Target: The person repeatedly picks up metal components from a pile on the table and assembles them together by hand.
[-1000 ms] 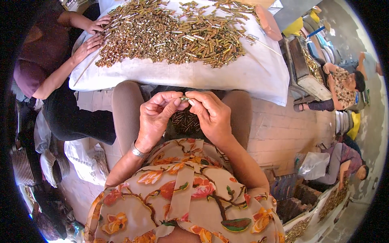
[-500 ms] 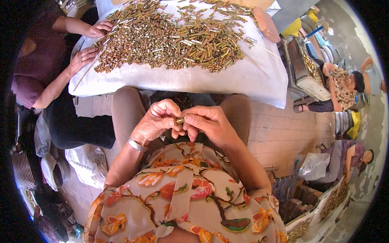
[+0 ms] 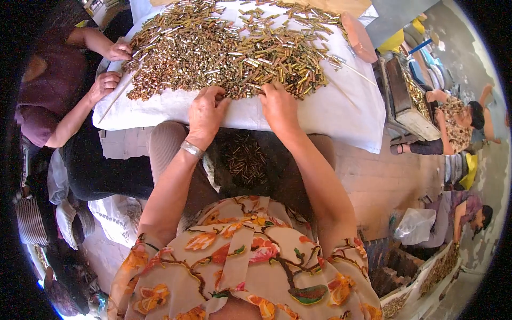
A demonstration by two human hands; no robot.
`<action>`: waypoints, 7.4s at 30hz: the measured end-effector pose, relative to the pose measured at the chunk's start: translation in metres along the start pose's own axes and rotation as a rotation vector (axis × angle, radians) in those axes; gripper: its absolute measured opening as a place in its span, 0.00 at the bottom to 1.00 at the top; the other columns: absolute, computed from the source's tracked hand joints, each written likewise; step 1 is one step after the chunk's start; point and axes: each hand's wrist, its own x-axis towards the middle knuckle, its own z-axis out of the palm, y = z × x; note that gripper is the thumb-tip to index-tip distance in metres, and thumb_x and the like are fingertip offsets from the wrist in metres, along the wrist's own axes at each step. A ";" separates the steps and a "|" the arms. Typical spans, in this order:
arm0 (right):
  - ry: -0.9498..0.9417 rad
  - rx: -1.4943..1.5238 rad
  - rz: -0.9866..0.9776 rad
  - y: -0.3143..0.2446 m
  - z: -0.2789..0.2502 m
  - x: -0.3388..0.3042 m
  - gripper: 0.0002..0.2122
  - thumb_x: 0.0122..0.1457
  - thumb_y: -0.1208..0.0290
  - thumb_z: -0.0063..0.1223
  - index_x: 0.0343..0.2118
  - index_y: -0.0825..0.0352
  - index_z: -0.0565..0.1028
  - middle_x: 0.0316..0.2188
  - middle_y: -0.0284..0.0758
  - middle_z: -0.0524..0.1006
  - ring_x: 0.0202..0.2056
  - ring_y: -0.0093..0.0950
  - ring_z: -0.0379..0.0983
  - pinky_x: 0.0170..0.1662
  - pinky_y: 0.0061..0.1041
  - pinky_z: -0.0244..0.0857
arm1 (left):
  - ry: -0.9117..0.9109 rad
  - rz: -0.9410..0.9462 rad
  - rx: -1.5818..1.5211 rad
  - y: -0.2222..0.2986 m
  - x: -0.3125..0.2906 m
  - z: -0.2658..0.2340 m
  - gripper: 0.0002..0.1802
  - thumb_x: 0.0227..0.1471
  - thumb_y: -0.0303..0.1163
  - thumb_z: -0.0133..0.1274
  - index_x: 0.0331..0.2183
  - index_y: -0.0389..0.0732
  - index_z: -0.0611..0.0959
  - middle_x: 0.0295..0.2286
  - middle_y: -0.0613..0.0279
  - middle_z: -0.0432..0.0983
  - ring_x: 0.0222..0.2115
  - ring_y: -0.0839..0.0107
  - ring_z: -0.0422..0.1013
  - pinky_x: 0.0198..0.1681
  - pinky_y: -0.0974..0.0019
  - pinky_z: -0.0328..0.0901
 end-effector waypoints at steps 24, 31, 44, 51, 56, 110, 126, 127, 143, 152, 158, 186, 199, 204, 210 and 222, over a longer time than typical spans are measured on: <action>-0.131 0.515 0.179 -0.101 -0.094 -0.059 0.07 0.58 0.78 0.51 0.39 0.68 0.76 0.29 0.39 0.75 0.28 0.29 0.74 0.32 0.22 0.66 | -0.378 -0.548 -1.397 0.052 -0.084 -0.052 0.11 0.58 0.28 0.48 0.42 0.33 0.74 0.37 0.55 0.75 0.40 0.65 0.75 0.45 0.65 0.71; -0.067 0.484 0.078 -0.115 -0.095 -0.067 0.10 0.55 0.82 0.52 0.40 0.68 0.75 0.31 0.39 0.76 0.29 0.31 0.75 0.32 0.23 0.68 | -0.313 -0.431 -1.339 0.063 -0.103 -0.062 0.11 0.58 0.29 0.48 0.42 0.35 0.75 0.36 0.60 0.76 0.38 0.70 0.75 0.45 0.66 0.71; -0.033 0.452 0.019 -0.120 -0.094 -0.071 0.09 0.56 0.82 0.52 0.40 0.69 0.76 0.33 0.37 0.77 0.30 0.25 0.73 0.33 0.20 0.67 | -0.148 -0.187 -1.017 0.063 -0.114 -0.061 0.10 0.56 0.21 0.49 0.41 0.33 0.77 0.36 0.62 0.77 0.36 0.76 0.74 0.44 0.74 0.69; -0.023 0.518 0.067 -0.124 -0.094 -0.076 0.13 0.53 0.85 0.53 0.42 0.69 0.76 0.35 0.40 0.77 0.34 0.32 0.76 0.36 0.25 0.71 | -0.142 -0.260 -1.179 0.069 -0.115 -0.061 0.10 0.55 0.21 0.50 0.41 0.33 0.77 0.35 0.62 0.77 0.36 0.76 0.74 0.43 0.73 0.69; -0.027 0.605 0.115 -0.125 -0.093 -0.077 0.12 0.54 0.85 0.52 0.41 0.68 0.76 0.35 0.39 0.76 0.29 0.26 0.75 0.31 0.21 0.69 | -0.142 -0.280 -1.198 0.068 -0.116 -0.063 0.10 0.56 0.25 0.50 0.41 0.34 0.77 0.35 0.60 0.77 0.35 0.74 0.75 0.43 0.71 0.70; -0.453 1.236 0.725 -0.109 -0.099 -0.074 0.10 0.63 0.71 0.46 0.40 0.73 0.75 0.23 0.30 0.74 0.15 0.13 0.62 0.17 0.12 0.55 | -0.612 -0.520 -1.643 0.034 -0.105 -0.051 0.07 0.55 0.31 0.54 0.35 0.40 0.76 0.28 0.64 0.76 0.28 0.76 0.74 0.35 0.67 0.73; -0.209 0.860 0.462 -0.116 -0.084 -0.085 0.07 0.62 0.75 0.47 0.39 0.69 0.76 0.23 0.30 0.75 0.15 0.14 0.65 0.17 0.14 0.58 | -0.411 -0.536 -1.519 0.045 -0.113 -0.041 0.09 0.55 0.35 0.54 0.32 0.40 0.77 0.28 0.64 0.76 0.28 0.77 0.72 0.35 0.70 0.73; -0.187 0.847 0.480 -0.118 -0.084 -0.085 0.07 0.62 0.75 0.47 0.39 0.70 0.76 0.22 0.30 0.75 0.15 0.14 0.65 0.16 0.14 0.57 | -0.410 -0.536 -1.519 0.045 -0.114 -0.041 0.09 0.55 0.35 0.54 0.32 0.40 0.77 0.28 0.64 0.76 0.28 0.77 0.72 0.35 0.70 0.73; -0.308 1.325 0.859 -0.119 -0.079 -0.081 0.10 0.62 0.70 0.48 0.36 0.72 0.75 0.20 0.31 0.74 0.14 0.12 0.60 0.16 0.12 0.50 | -0.598 -0.658 -1.905 0.029 -0.119 -0.025 0.15 0.56 0.38 0.53 0.44 0.45 0.72 0.26 0.69 0.70 0.30 0.75 0.68 0.36 0.68 0.68; -0.286 1.273 0.847 -0.123 -0.079 -0.075 0.10 0.62 0.71 0.47 0.35 0.73 0.76 0.20 0.31 0.74 0.14 0.12 0.61 0.16 0.12 0.50 | -0.619 -0.630 -1.957 0.033 -0.116 -0.027 0.24 0.53 0.39 0.55 0.51 0.49 0.69 0.24 0.76 0.67 0.27 0.79 0.64 0.36 0.69 0.66; -0.462 1.254 0.785 -0.116 -0.090 -0.067 0.10 0.63 0.71 0.46 0.35 0.74 0.75 0.22 0.31 0.74 0.15 0.12 0.61 0.16 0.13 0.51 | -0.693 -0.678 -1.918 0.036 -0.115 -0.031 0.30 0.52 0.43 0.56 0.55 0.50 0.66 0.22 0.78 0.63 0.25 0.82 0.61 0.39 0.67 0.66; 0.078 0.189 -0.037 0.011 -0.017 -0.012 0.06 0.55 0.72 0.55 0.35 0.64 0.74 0.27 0.35 0.74 0.21 0.30 0.70 0.23 0.29 0.62 | 0.012 0.165 0.265 0.021 0.001 0.020 0.06 0.42 0.31 0.59 0.27 0.44 0.80 0.27 0.61 0.73 0.33 0.59 0.72 0.38 0.58 0.67; -0.173 0.771 0.498 -0.082 -0.090 -0.062 0.07 0.60 0.76 0.50 0.39 0.69 0.75 0.24 0.29 0.72 0.19 0.15 0.63 0.23 0.15 0.58 | -0.268 -0.301 -1.011 0.049 -0.072 -0.031 0.07 0.56 0.25 0.50 0.38 0.34 0.76 0.33 0.60 0.77 0.34 0.74 0.75 0.37 0.73 0.70; -0.155 0.645 0.337 -0.105 -0.098 -0.069 0.07 0.57 0.79 0.51 0.39 0.69 0.75 0.28 0.38 0.75 0.25 0.22 0.70 0.29 0.20 0.64 | -0.271 -0.335 -1.195 0.059 -0.097 -0.050 0.08 0.56 0.23 0.50 0.39 0.32 0.76 0.35 0.60 0.76 0.36 0.71 0.75 0.41 0.71 0.71; -0.083 0.549 0.148 -0.113 -0.098 -0.070 0.07 0.57 0.80 0.51 0.39 0.69 0.75 0.31 0.39 0.77 0.30 0.28 0.75 0.33 0.23 0.68 | -0.252 -0.315 -1.197 0.064 -0.106 -0.057 0.08 0.55 0.22 0.50 0.39 0.32 0.76 0.36 0.59 0.76 0.37 0.72 0.75 0.43 0.71 0.71; -0.161 0.684 0.303 -0.113 -0.096 -0.075 0.08 0.57 0.78 0.52 0.40 0.69 0.76 0.29 0.38 0.77 0.28 0.23 0.73 0.32 0.19 0.66 | -0.138 -0.150 -0.972 0.060 -0.111 -0.053 0.12 0.53 0.18 0.51 0.41 0.35 0.73 0.35 0.61 0.78 0.36 0.77 0.75 0.43 0.74 0.69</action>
